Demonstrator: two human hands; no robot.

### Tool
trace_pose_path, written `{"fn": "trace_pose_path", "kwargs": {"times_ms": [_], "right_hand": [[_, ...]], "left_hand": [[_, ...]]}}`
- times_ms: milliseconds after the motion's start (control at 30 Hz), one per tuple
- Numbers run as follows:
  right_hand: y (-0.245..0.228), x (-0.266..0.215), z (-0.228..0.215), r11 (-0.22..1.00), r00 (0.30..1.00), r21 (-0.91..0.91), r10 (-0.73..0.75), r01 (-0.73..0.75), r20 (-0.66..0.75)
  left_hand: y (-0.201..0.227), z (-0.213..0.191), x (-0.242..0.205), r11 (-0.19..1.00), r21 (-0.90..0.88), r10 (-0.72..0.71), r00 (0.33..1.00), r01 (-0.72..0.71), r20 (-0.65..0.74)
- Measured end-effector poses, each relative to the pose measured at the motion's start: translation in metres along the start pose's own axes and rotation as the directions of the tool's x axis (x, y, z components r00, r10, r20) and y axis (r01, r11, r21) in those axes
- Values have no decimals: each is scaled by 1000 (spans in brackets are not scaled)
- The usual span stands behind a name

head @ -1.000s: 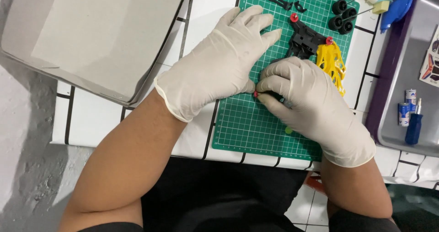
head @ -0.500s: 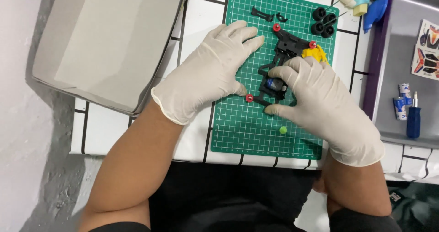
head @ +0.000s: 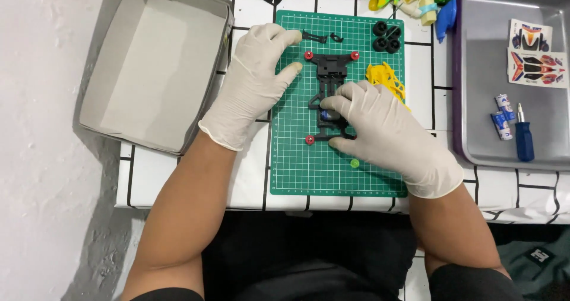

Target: The person assembles a toy car chassis on a green cutting mat. They attach red wheels to the black frame, secure a battery pack, and use a screwdriver to tighten components. Finally, they place a yellow body shell onto the chassis.

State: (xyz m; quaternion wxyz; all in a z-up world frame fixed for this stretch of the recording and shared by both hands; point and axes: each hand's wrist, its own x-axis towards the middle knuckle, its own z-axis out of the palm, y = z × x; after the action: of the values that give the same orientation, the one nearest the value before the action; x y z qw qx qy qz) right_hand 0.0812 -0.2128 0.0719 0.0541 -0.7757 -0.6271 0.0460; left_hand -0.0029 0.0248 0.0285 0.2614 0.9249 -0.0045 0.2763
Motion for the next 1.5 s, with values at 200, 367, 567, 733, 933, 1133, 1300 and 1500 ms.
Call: {"fn": "trace_pose_path", "kwargs": {"times_ms": [200, 367, 567, 733, 933, 1133, 1300, 1500], "right_hand": [[3, -1, 7, 1000, 996, -19, -19, 17, -83], [3, -9, -8, 990, 975, 123, -33, 61, -222], [22, -45, 17, 935, 753, 355, 247, -19, -610], [24, -68, 46, 906, 581, 410, 389, -103, -715], [14, -72, 52, 873, 531, 469, 462, -133, -710], [6, -69, 49, 851, 546, 505, 494, -144, -676], [11, -69, 53, 832, 562, 536, 512, -139, -649], [8, -68, 52, 834, 575, 534, 505, -136, -643]], "left_hand": [[0, 15, 3, 999, -2, 50, 999, -50, -12], [2, 22, 3, 999, 36, 30, 999, -30, 14], [-7, 30, 1, 998, 66, 3, 1000, -5, 30], [-11, 32, -1, 999, 50, -4, 999, 2, 35], [-13, 33, -3, 999, 23, -35, 999, 34, 38], [7, 31, -5, 974, 141, 188, 979, -176, -76], [9, 53, -8, 920, 275, 295, 956, -280, -13], [10, 52, -8, 899, 311, 301, 951, -309, 75]]}}
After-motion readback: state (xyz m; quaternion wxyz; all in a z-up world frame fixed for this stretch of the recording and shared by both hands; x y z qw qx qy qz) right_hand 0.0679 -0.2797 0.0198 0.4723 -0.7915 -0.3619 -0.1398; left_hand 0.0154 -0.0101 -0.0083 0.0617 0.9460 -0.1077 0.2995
